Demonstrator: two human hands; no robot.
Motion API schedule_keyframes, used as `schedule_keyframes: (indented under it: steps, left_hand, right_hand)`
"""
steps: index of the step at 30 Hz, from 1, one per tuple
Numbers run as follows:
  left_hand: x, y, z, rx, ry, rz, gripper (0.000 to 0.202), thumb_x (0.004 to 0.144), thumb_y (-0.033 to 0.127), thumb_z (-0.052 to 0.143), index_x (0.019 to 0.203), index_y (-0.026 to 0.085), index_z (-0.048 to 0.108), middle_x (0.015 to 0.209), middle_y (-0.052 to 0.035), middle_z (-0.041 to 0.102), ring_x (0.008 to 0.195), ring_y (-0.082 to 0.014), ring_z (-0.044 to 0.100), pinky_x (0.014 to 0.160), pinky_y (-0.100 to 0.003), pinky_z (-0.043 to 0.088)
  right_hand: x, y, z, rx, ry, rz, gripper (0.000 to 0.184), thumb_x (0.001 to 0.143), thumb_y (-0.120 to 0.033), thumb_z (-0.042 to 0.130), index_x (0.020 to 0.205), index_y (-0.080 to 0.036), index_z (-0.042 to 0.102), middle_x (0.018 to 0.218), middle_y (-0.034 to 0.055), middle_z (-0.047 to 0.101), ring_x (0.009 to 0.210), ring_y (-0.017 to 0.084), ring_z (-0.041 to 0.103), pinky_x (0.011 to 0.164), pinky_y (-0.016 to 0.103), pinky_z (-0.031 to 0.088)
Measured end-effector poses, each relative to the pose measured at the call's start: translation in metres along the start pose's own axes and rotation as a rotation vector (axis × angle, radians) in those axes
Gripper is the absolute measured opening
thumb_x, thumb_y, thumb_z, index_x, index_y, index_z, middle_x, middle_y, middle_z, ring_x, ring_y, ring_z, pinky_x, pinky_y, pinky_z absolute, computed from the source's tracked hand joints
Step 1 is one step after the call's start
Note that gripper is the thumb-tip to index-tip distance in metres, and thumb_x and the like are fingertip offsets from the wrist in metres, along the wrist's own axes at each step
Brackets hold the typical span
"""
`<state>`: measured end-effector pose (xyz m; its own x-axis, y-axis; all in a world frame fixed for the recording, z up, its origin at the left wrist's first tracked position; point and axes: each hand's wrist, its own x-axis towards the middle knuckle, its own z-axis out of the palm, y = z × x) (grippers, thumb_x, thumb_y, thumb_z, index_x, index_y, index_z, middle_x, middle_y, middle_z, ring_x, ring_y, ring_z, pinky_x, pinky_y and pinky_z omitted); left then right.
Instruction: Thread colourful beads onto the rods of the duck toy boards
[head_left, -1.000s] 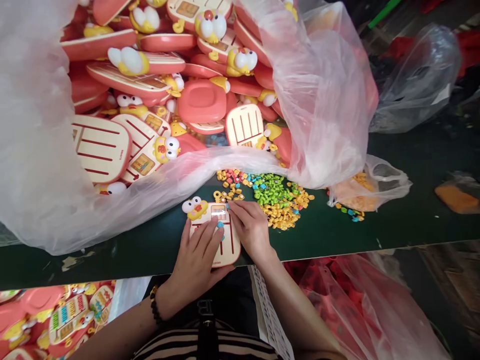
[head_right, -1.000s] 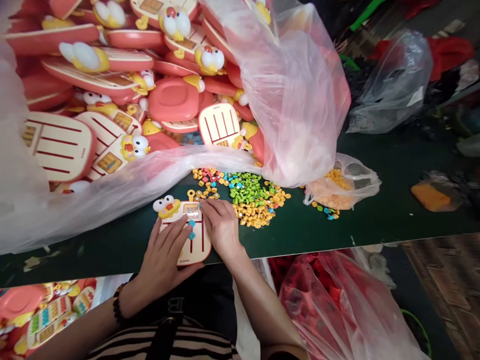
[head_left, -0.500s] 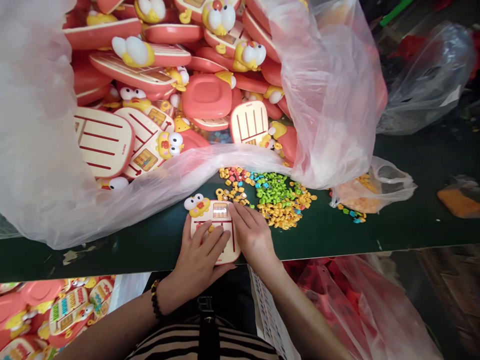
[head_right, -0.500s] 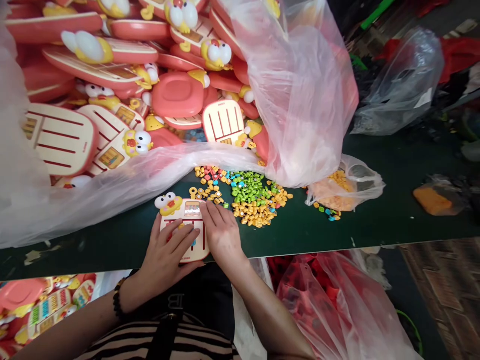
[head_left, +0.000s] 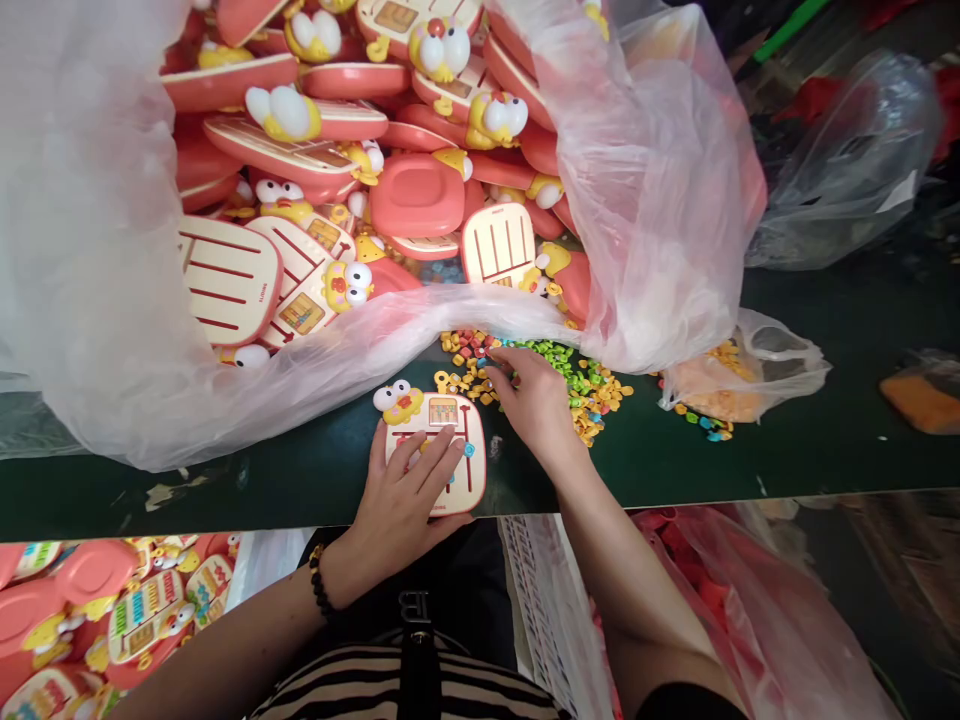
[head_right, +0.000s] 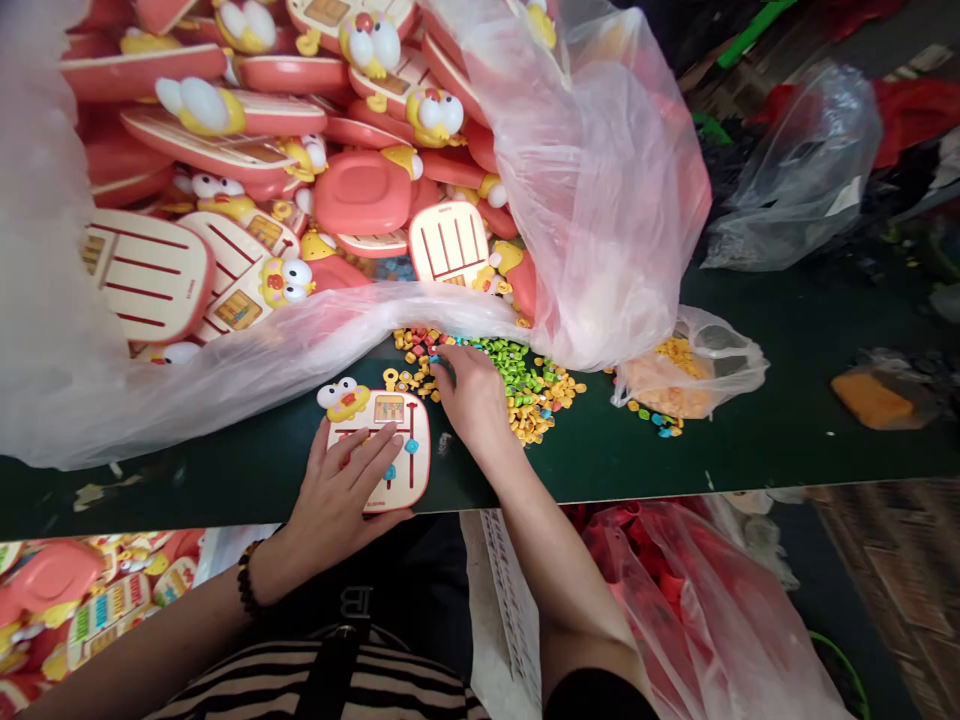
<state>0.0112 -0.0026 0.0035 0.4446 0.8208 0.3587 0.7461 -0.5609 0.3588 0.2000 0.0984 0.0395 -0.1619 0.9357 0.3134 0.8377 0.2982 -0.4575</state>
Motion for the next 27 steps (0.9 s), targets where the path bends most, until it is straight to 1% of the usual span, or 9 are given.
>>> schedule_keyframes:
  steps: [4,7,9,12,14,17,20,23,27]
  left_hand:
    - [0.010,0.007,-0.009,0.073,-0.084,-0.025,0.073,0.075,0.056,0.069,0.136,0.021,0.050,0.142,-0.0095,0.051,0.113,-0.0312,0.050,0.114,-0.063,0.014]
    - [0.017,0.012,-0.016,0.119,-0.153,-0.020,0.079,0.070,0.057,0.072,0.136,0.021,0.049,0.145,-0.0106,0.047,0.110,-0.0327,0.052,0.110,-0.067,0.018]
    - [0.018,0.013,-0.016,0.131,-0.162,-0.026,0.084,0.070,0.061,0.071,0.137,0.016,0.047,0.144,-0.0140,0.048,0.114,-0.0347,0.050,0.110,-0.067,0.020]
    - [0.011,0.010,-0.011,0.134,-0.129,-0.045,0.081,0.077,0.063,0.063,0.136,0.010,0.048,0.141,-0.0172,0.049,0.125,-0.0366,0.044,0.112,-0.064,0.018]
    - [0.004,0.006,-0.007,0.129,-0.103,-0.026,0.073,0.083,0.059,0.056,0.136,0.009,0.048,0.142,-0.0171,0.049,0.130,-0.0358,0.042,0.114,-0.061,0.017]
    - [-0.003,0.002,-0.003,0.115,-0.081,0.003,0.066,0.089,0.054,0.050,0.136,0.009,0.047,0.143,-0.0166,0.048,0.133,-0.0341,0.040,0.114,-0.058,0.018]
    - [-0.004,0.000,-0.001,0.091,-0.048,0.002,0.063,0.090,0.054,0.049,0.134,0.010,0.049,0.141,-0.0160,0.050,0.133,-0.0334,0.040,0.115,-0.057,0.018]
    - [-0.003,0.000,0.001,0.070,-0.012,-0.003,0.061,0.089,0.054,0.050,0.132,0.011,0.051,0.139,-0.0154,0.052,0.133,-0.0322,0.041,0.115,-0.056,0.019]
    - [-0.004,0.000,0.002,0.057,-0.008,0.005,0.057,0.091,0.050,0.048,0.131,0.011,0.051,0.138,-0.0153,0.053,0.132,-0.0311,0.042,0.115,-0.055,0.020]
  right_hand:
    - [0.030,0.008,0.019,-0.173,-0.139,0.068,0.011,0.083,-0.016,0.057,0.086,-0.019,0.067,0.085,0.0081,0.070,0.080,0.023,0.064,0.072,0.033,0.049]
    - [0.033,0.004,0.023,-0.235,-0.136,0.101,0.012,0.082,-0.014,0.055,0.086,-0.018,0.066,0.084,0.0083,0.069,0.078,0.022,0.062,0.067,0.031,0.046]
    - [0.029,0.001,0.017,-0.213,-0.102,0.121,0.012,0.080,-0.013,0.055,0.085,-0.019,0.064,0.082,0.0069,0.068,0.076,0.021,0.062,0.065,0.030,0.046]
    - [0.014,-0.004,0.002,-0.057,-0.058,0.112,0.011,0.079,-0.014,0.057,0.086,-0.020,0.063,0.079,0.0025,0.068,0.071,0.018,0.062,0.065,0.028,0.047]
    - [0.001,-0.009,-0.003,0.055,-0.086,0.050,0.010,0.081,-0.015,0.058,0.086,-0.021,0.063,0.079,0.0008,0.068,0.071,0.016,0.063,0.067,0.027,0.049]
    - [-0.020,-0.017,0.003,0.108,-0.104,-0.100,0.011,0.087,-0.017,0.056,0.085,-0.020,0.066,0.085,0.0045,0.070,0.081,0.018,0.065,0.075,0.029,0.052]
    - [-0.037,-0.020,0.015,0.096,-0.021,-0.191,0.018,0.093,-0.019,0.052,0.092,-0.018,0.070,0.098,0.0096,0.072,0.093,0.021,0.065,0.084,0.035,0.053]
    - [-0.054,-0.021,0.016,0.106,0.009,-0.195,0.019,0.093,-0.019,0.054,0.101,-0.019,0.071,0.104,0.0084,0.073,0.100,0.022,0.064,0.089,0.038,0.053]
    - [-0.077,-0.031,0.010,0.140,-0.044,-0.137,0.028,0.093,-0.021,0.055,0.119,-0.021,0.065,0.116,0.0087,0.069,0.116,0.024,0.058,0.095,0.042,0.050]
